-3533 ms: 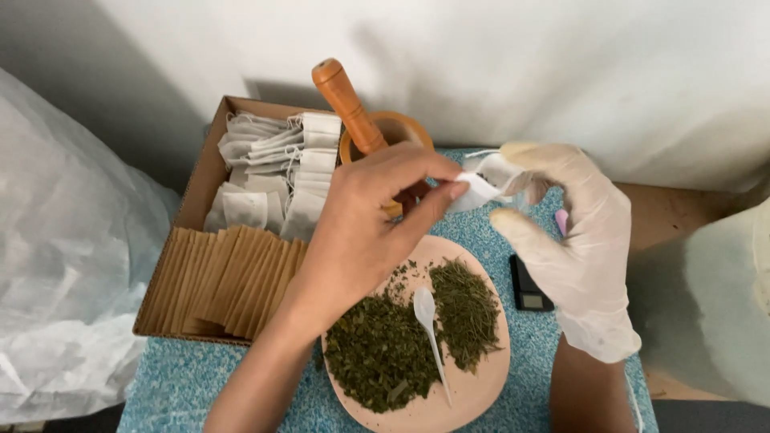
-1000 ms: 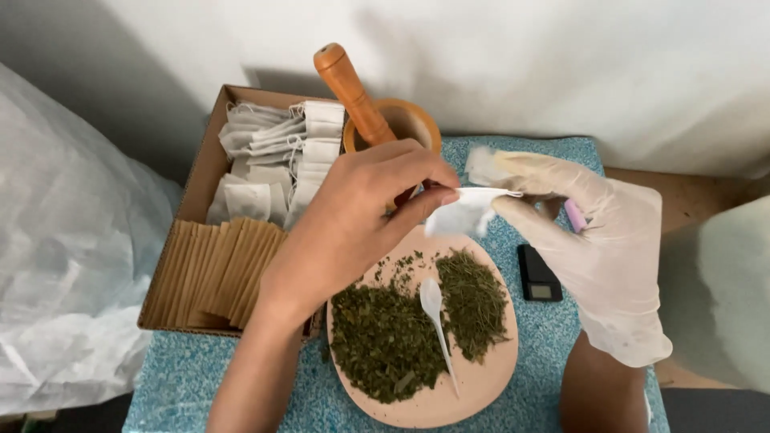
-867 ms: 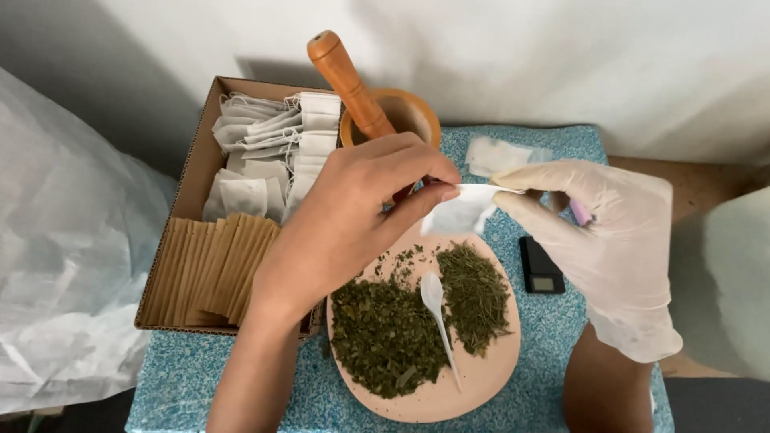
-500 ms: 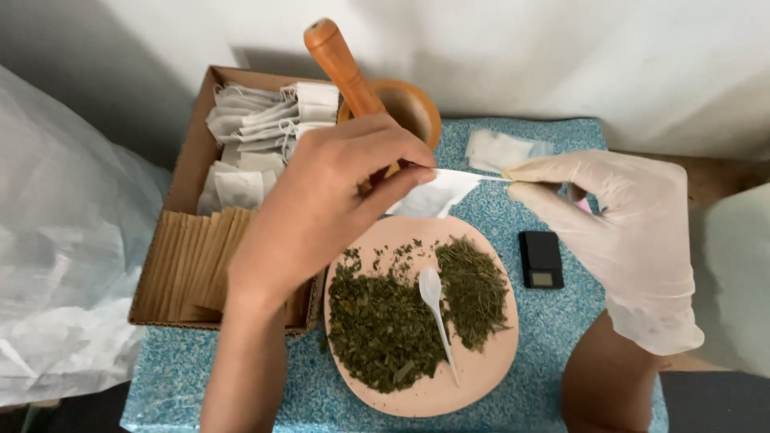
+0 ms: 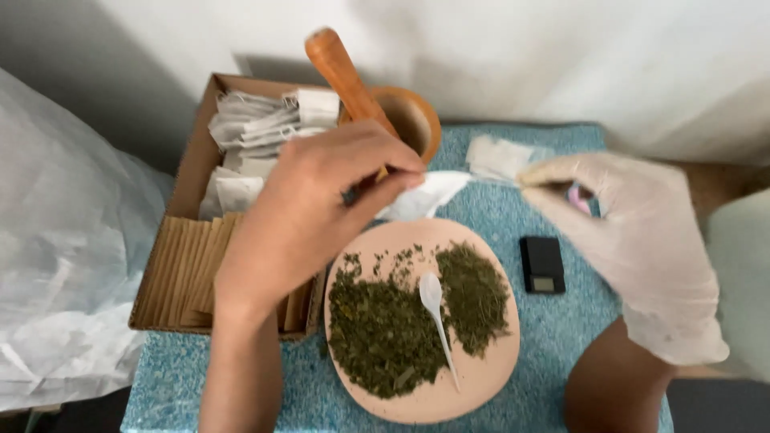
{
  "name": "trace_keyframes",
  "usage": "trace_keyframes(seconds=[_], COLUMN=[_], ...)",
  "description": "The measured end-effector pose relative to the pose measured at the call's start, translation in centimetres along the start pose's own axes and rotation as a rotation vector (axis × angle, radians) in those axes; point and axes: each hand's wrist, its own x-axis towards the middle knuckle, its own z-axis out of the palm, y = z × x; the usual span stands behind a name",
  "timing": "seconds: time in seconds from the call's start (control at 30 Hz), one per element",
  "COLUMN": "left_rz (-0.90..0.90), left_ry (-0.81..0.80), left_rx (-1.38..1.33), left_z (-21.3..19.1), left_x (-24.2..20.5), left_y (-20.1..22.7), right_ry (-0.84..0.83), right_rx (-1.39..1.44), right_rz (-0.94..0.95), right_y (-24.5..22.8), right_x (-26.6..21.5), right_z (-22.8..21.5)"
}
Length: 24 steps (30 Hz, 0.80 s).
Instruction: Filling small tea bags with dried tea leaves using a spoon and weighing them on a digital scale
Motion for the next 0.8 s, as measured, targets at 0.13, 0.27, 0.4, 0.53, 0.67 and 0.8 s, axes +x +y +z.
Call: trace_keyframes(seconds=[0.13, 0.27, 0.4, 0.53, 0.67, 0.8], left_rz=[0.009, 0.001, 0.065, 0.095, 0.1, 0.128], left_ry=[0.003, -0.032, -0.103, -0.13, -0.147, -0.126], left_rx=[0.017, -0.048, -0.043, -0.006, 0.071, 0.078], left_z=[-0.2, 1.4, 2.6, 3.5, 2.7, 1.7], left_x=[0.2, 0.6, 1.0, 0.8, 0.3, 0.1], left_y=[1.0, 1.7, 2.3, 2.2, 2.7, 2.9], right_ry=[0.143, 0.169, 0.073, 0.108, 0.061, 0.17], right_rx=[0.076, 0.244, 0.339, 0.131, 0.085, 0.124], right_rz=[0.031, -0.143, 0.021, 0.225, 0.486, 0.421], right_y=[-1.5, -2.1, -1.1, 4.3, 7.1, 10.3], right_x=[-0.2, -1.1, -2.7, -7.5, -14.8, -20.0], right_z=[-0.4, -1.3, -2.7, -0.7, 5.7, 12.0])
